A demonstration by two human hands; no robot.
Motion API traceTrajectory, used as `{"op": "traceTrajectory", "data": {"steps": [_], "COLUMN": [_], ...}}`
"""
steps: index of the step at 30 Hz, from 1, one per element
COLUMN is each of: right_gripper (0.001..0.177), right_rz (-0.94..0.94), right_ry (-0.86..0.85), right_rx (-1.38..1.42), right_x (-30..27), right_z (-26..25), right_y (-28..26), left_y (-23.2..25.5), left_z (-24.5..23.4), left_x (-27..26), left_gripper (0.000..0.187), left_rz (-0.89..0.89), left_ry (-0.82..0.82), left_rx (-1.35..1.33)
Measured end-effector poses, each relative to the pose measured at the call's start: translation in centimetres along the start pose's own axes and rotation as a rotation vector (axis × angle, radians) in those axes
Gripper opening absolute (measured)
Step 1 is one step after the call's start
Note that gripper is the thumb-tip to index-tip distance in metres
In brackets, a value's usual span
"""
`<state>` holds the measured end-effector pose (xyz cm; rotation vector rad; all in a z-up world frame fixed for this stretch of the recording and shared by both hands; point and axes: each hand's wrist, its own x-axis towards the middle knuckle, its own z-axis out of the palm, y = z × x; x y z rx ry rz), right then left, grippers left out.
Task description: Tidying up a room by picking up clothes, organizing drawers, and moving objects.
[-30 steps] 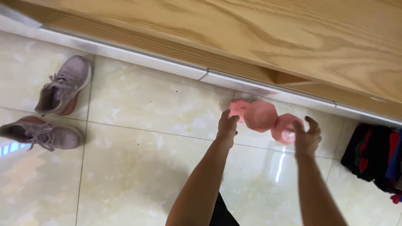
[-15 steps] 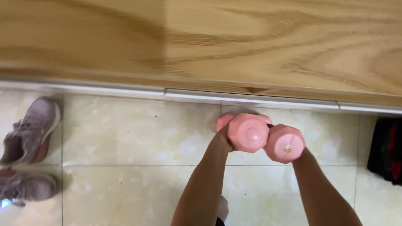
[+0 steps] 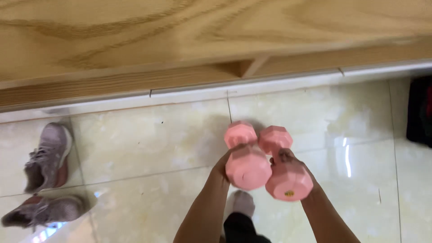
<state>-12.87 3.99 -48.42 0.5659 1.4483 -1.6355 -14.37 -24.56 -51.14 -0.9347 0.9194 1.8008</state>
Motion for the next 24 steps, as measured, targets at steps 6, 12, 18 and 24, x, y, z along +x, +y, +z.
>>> {"op": "traceTrajectory", "data": {"steps": [6,12,18,24], "right_gripper": [0.024,0.024,0.023,0.020], "right_rz": [0.052,0.161,0.062,-0.071], "right_ry": [-0.034,0.081,0.157,0.281], "right_rx": [0.318,0.323,0.159,0.118], "right_x": [-10.3,-24.3,-38.4,-53.2], "right_z": [4.1,8.4,9.3,7.2], "right_y": [-1.2,-7.1,-7.9,-7.2], "left_y": [-2.6,-2.7,-4.8,-12.4], "left_z": [3.1,11.5,21.9,30.1], "left_x": [-9.0,-22.0,-36.3,-42.3], "left_gripper": [0.059,0.061,0.068,0.065], "left_rz": [0.013,0.048,-0.002,0.090], "left_ry": [-0.075,-0.181,0.021,-0.025], "left_rx": [0.110,0.250,0.502,0.510]}}
